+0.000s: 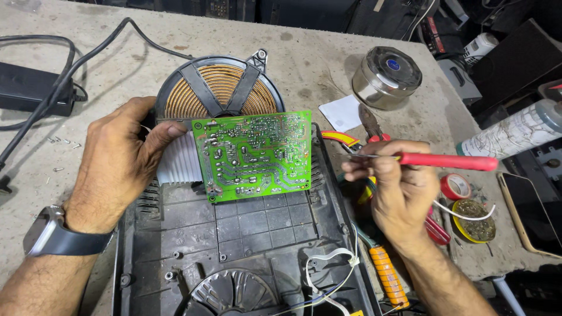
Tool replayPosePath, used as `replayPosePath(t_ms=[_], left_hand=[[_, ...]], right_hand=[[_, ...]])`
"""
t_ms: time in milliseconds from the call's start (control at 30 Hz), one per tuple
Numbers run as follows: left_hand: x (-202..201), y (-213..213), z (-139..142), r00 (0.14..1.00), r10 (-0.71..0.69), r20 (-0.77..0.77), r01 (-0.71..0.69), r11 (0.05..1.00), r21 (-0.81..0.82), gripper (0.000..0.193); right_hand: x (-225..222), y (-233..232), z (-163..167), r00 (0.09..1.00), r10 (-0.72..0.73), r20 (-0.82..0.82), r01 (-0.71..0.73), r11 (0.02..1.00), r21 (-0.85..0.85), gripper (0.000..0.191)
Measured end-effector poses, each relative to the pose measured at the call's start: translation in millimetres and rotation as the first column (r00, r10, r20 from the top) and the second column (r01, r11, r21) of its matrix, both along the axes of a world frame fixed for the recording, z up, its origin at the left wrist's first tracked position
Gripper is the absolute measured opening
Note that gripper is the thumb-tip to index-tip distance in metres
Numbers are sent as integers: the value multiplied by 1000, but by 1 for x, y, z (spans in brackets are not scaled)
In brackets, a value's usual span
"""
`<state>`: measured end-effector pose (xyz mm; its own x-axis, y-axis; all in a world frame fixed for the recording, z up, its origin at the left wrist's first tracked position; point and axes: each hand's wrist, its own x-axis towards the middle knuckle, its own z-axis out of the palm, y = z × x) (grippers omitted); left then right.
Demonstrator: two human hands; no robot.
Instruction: The person removes a metal pot from an induction cooktop, then lifts the copper coil and circuit board assembly. They use a soldering iron to work on the green circuit board, then inspect it with a magnifying glass and a red pen. The person repeatedly handles the coil and board throughout the clip.
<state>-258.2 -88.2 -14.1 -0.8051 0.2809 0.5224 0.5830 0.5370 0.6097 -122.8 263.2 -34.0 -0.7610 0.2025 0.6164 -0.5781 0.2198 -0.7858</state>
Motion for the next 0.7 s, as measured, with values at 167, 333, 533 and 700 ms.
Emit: replayPosePath(t_ms=[167,333,533,700], left_hand=[[-1,-1,-2,995,-12,-96,11,1000,-10,40],[-3,2,-5,981,22,-192,-38,996,-78,40],[-6,11,-6,975,45,-218,-79,986,-149,41],[-4,16,-2,987,53,-149,-84,974,-209,39]], right_hand=[[-21,-18,11,997,73,5,-73,981,178,25],[-29,-10,12,992,20,-123,28,928,372,21],[-43,-6,-1,983,133,130,-123,989,-83,22],[-40,-6,6,992,79,99,-96,978,184,16]])
